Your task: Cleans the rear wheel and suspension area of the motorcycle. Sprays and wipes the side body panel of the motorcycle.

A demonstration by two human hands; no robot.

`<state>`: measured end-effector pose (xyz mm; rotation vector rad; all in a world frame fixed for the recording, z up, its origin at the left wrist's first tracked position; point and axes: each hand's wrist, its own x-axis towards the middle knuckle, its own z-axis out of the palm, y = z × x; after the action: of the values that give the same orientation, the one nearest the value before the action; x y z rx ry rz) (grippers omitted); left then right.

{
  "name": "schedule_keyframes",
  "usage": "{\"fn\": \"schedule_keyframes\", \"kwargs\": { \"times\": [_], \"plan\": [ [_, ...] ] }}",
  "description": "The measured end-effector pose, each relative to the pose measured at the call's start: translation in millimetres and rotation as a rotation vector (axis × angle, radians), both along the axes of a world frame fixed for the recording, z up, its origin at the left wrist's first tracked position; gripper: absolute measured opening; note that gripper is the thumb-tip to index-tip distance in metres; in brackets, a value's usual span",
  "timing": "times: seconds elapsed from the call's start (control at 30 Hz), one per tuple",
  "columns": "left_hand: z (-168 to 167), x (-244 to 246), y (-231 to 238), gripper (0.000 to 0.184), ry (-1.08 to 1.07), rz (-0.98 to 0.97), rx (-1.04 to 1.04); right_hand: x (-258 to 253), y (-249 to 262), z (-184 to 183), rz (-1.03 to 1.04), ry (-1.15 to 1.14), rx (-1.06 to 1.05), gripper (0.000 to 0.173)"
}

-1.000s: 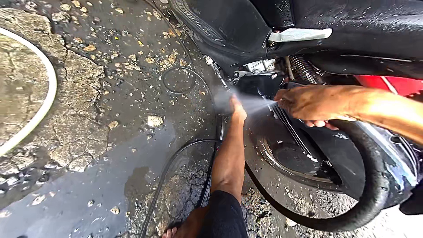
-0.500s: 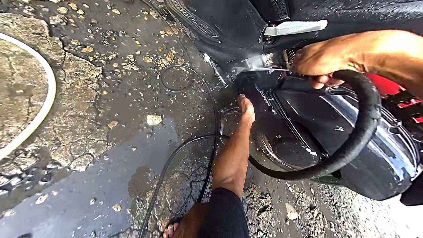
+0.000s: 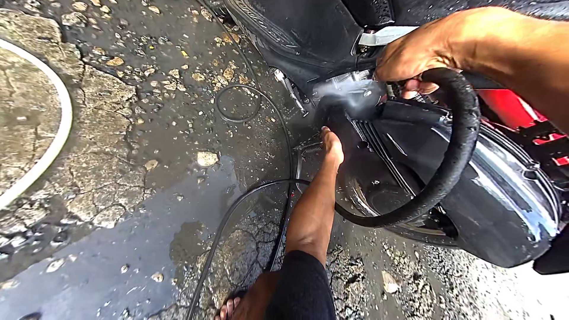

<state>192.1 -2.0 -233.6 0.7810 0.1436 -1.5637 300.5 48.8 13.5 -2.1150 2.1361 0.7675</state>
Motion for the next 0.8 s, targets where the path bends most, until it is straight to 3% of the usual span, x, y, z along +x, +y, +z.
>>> {"fn": "schedule_keyframes", "kwargs": {
  "times": [0.17, 0.27, 0.37, 0.47, 0.57, 0.63, 0.7, 0.8],
  "plan": [
    [0, 2, 3, 0.073, 0.001, 0.003, -0.029, -3, -11, 1, -0.008, -0.014, 0.077, 0.020],
    [-2, 2, 2, 0.073, 0.002, 0.005, -0.038, -25, -94, -12, -0.157, -0.084, 0.308, 0.017],
    [-3, 1, 2, 0.076, 0.008, 0.001, -0.031, -39, -141, -34, -0.186, -0.093, 0.221, 0.011],
    [-6, 1, 1, 0.079, 0.036, -0.016, -0.003, -39, -116, -32, -0.082, -0.096, 0.141, 0.011],
    [-17, -4, 0, 0.077, 0.114, 0.012, 0.049, -47, -66, -21, 0.080, -0.112, 0.239, 0.012],
    [-26, -5, 3, 0.073, 0.177, 0.041, 0.068, -73, -76, -29, 0.176, -0.205, 0.217, 0.005],
    [-27, -7, 3, 0.070, 0.208, 0.069, 0.098, -79, -75, -25, 0.153, -0.012, 0.183, 0.009],
    [-29, 0, -1, 0.073, 0.248, 0.070, 0.073, -108, -101, -31, 0.169, 0.031, 0.187, 0.009]
  ]
}}
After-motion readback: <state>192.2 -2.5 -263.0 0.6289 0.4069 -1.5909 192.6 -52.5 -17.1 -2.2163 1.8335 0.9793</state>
